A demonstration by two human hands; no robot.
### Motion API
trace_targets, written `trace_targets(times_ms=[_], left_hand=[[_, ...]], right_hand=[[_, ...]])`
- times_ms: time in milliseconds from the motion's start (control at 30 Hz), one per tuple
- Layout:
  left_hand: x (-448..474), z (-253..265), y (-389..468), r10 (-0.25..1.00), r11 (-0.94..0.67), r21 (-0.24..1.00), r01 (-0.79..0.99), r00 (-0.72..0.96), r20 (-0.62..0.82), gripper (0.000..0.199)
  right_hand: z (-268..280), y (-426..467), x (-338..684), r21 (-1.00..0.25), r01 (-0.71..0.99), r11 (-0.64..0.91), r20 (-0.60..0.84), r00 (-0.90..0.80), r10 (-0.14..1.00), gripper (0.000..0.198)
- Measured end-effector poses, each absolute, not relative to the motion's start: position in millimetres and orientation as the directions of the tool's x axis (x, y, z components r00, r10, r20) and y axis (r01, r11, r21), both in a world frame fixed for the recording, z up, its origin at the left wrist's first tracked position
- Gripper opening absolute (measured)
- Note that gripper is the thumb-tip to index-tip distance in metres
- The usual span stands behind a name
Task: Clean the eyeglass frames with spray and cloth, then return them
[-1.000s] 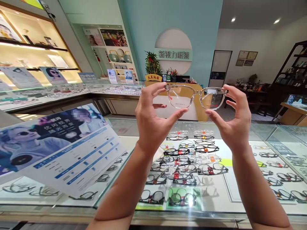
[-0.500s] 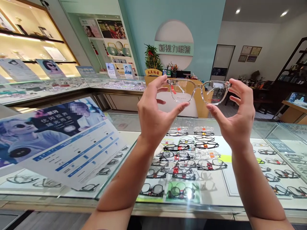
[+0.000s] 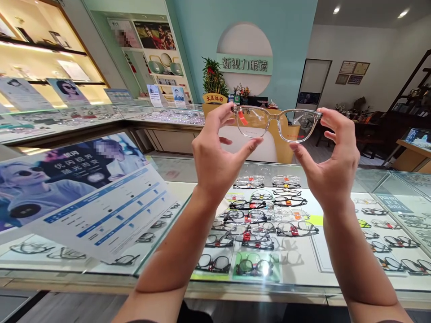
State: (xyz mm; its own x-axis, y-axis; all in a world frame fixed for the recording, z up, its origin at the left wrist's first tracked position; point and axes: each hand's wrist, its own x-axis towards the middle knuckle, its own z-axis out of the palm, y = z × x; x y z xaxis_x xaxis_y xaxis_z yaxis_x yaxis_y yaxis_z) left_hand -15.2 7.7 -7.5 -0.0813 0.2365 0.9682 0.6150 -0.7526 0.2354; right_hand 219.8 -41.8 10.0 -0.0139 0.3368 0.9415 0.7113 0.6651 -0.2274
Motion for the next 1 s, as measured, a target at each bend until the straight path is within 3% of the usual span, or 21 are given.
trace_targets(times_ms=[367, 700, 1000], left_hand=[[-11.6, -9.3, 13.1, 0.297, -0.753, 0.290, 0.590, -0.088, 0.951, 0.085], [-12.0, -10.0, 13.0, 0.277, -0.743, 0.260, 0.616, -0.071, 0.958, 0.082], [-3.6, -12.9, 7.4, -0.013, -0.728, 0.033, 0.685, -0.062, 0.998, 0.081]], right_hand=[[7.8, -41.5, 218.9, -0.241, 0.713, 0.658, 0.932, -0.021, 0.363, 0.060], [5.6, -39.9, 219.7, -0.227, 0.710, 0.667, 0.936, -0.031, 0.350, 0.060], [3.3, -31.6, 232.2, -0.291, 0.655, 0.697, 0.899, -0.063, 0.434, 0.069]])
